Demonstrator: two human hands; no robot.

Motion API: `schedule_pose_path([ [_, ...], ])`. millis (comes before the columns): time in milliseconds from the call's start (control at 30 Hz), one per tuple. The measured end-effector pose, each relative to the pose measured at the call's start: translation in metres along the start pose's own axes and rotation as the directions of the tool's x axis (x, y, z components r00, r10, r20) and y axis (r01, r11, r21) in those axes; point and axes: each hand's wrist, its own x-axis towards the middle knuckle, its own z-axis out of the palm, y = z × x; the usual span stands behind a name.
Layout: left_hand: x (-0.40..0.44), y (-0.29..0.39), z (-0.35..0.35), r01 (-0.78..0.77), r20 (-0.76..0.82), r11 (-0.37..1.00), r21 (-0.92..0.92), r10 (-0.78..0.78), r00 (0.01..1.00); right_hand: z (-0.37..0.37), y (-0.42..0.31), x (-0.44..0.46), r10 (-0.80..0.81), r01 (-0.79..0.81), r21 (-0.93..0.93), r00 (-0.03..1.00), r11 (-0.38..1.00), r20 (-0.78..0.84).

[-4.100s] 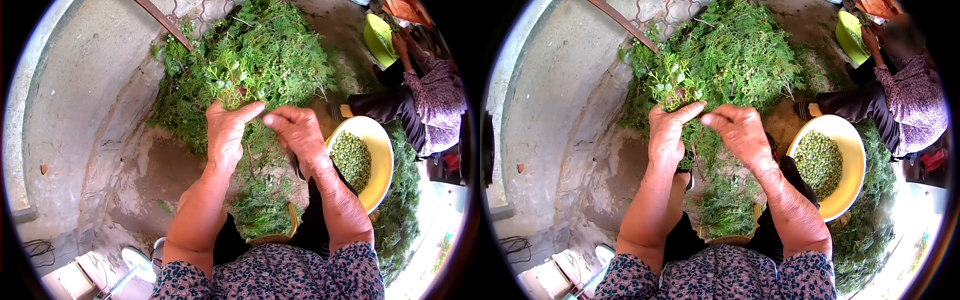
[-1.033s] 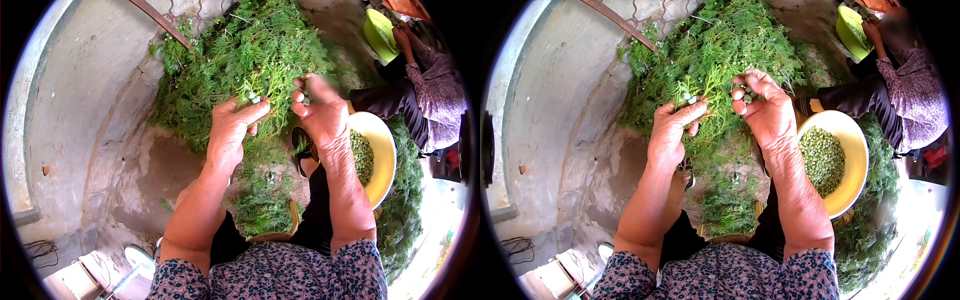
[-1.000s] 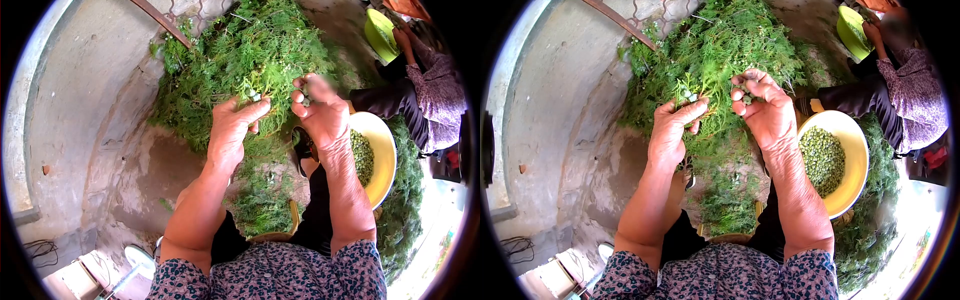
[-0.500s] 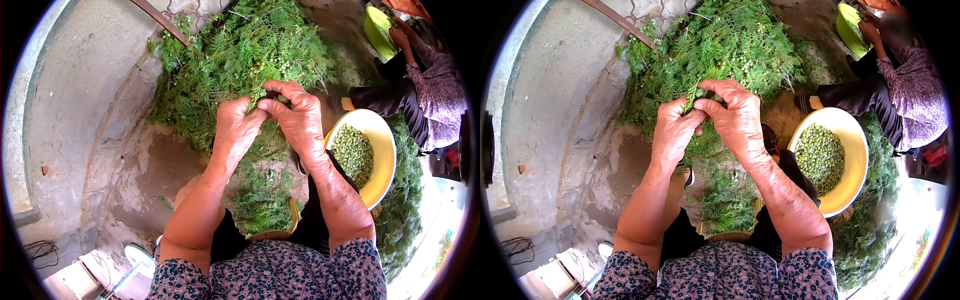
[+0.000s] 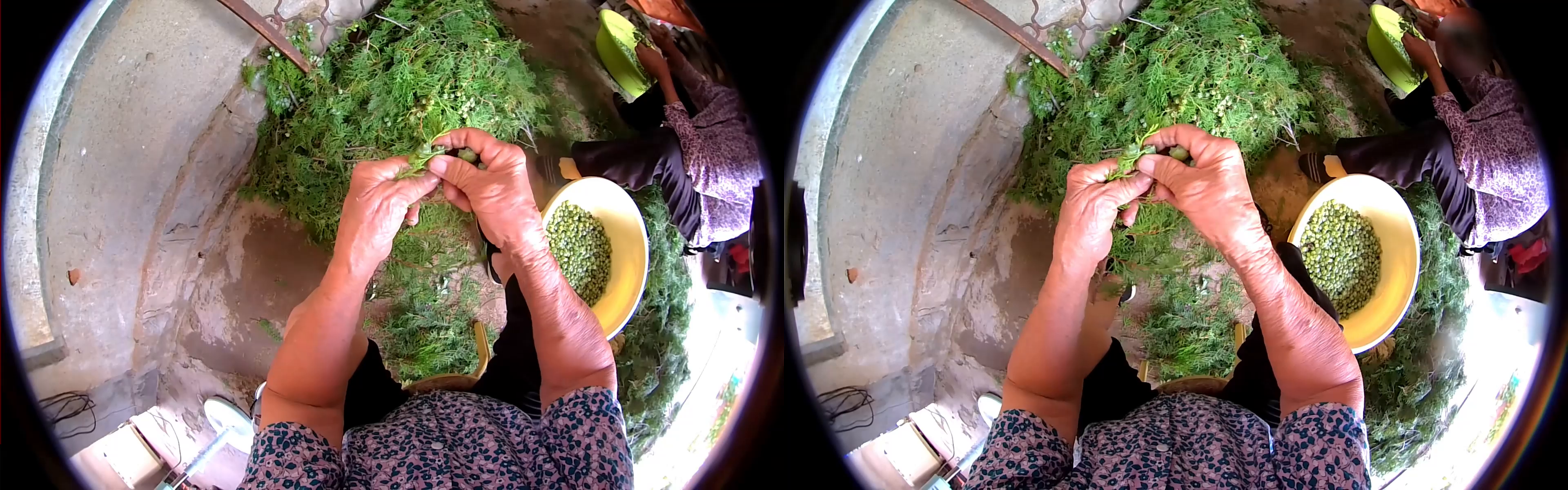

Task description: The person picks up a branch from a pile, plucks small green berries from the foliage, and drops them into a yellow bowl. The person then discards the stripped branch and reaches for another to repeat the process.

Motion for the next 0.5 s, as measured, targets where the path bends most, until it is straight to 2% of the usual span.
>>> schedule_pose_path([
  [67, 0.001, 0.001, -0.001, 0.009, 0.011, 0.999, -0.050, -0.008, 1.000, -0.004, 0.003, 0.002, 0.115, -0.122, 0.217, 0.992, 0.969, 0.046],
  [133, -0.001, 0.002, -0.002, 0.029, 0.023, 0.999, -0.023, -0.029, 0.999, -0.010, 0.008, 0.002, 0.107, -0.122, 0.285, 0.992, 0.951, 0.070],
  [200, 0.000, 0.003, -0.003, 0.049, 0.025, 0.996, -0.069, -0.047, 0.999, -0.014, 0.008, 0.004, 0.083, -0.156, 0.523, 0.984, 0.838, 0.160],
  [367, 0.000, 0.001, -0.003, 0.051, 0.010, 0.992, -0.115, -0.050, 0.999, -0.013, -0.001, 0.003, 0.128, -0.168, 0.463, 0.985, 0.870, 0.117],
  [467, 0.000, -0.001, -0.002, 0.053, -0.012, 0.989, -0.136, -0.055, 0.998, -0.011, -0.006, 0.000, 0.152, -0.164, 0.543, 0.986, 0.823, 0.068],
  [500, 0.000, -0.001, -0.001, 0.041, -0.023, 0.991, -0.127, -0.045, 0.999, -0.011, -0.003, 0.000, 0.115, -0.138, 0.435, 0.990, 0.890, 0.080],
])
